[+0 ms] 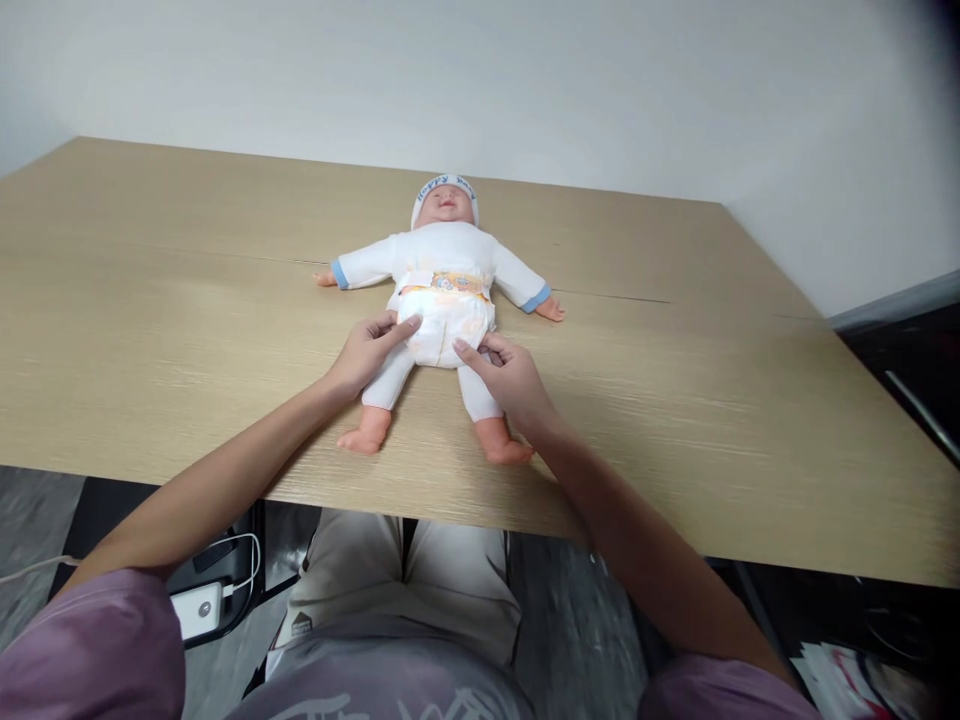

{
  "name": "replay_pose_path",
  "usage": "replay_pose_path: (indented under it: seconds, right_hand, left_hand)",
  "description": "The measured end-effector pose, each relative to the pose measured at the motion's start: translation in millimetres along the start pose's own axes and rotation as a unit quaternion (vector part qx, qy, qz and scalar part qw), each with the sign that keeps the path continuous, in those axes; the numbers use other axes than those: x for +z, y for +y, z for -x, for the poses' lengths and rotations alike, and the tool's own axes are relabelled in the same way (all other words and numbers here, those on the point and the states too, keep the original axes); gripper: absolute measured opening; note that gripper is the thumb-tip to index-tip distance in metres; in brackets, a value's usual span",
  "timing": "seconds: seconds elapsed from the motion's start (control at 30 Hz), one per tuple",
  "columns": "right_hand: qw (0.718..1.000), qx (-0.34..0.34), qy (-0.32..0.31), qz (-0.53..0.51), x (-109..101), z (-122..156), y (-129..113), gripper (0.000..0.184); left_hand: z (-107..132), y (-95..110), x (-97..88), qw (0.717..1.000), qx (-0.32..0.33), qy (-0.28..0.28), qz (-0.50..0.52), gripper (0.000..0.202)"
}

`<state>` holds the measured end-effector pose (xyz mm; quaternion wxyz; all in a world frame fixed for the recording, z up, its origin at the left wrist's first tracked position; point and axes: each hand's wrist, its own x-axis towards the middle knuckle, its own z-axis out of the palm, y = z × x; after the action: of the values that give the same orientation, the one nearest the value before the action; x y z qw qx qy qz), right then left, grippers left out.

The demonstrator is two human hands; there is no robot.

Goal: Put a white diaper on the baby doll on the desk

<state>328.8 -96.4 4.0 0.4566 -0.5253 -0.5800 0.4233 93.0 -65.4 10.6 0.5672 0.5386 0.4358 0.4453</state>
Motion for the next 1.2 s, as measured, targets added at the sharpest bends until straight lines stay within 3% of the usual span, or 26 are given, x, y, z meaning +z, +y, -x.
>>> replay_pose_path:
  seconds: [0.2, 0.33, 0.47, 0.73, 0.93, 1.2]
  right_hand:
    - [0.996, -0.039, 0.005, 0.074, -4, 1, 0, 0.039]
    - [0.984, -0.076, 0.002, 0.158, -6, 2, 1, 0.033]
    - [0.983, -0.078, 0.010, 0.168, -7, 1, 2, 0.032]
    - [0.998, -0.022, -0.024, 0.058, -10, -6, 7, 0.036]
    - [0.977, -0.095, -0.010, 0.190, -10, 0, 1, 0.035]
    - [0.950, -0.120, -0.003, 0.288, -6, 0, 6, 0.029]
  left_hand:
    - [4, 5, -4.5, 0.977, 0.083, -0.012, -0.196, 0.049]
    - [0, 6, -10.1, 0.954, 0.115, -0.035, -0.274, 0.041]
    - [-7, 1, -16.1, 0.958, 0.110, -0.069, -0.256, 0.037]
    - [-10, 2, -18.4, 0.981, 0.074, -0.088, -0.159, 0.038]
    - [-6, 3, -15.3, 0.971, 0.064, -0.085, -0.215, 0.052]
    - [-7, -2, -5.3, 0.940, 0.077, -0.006, -0.333, 0.040]
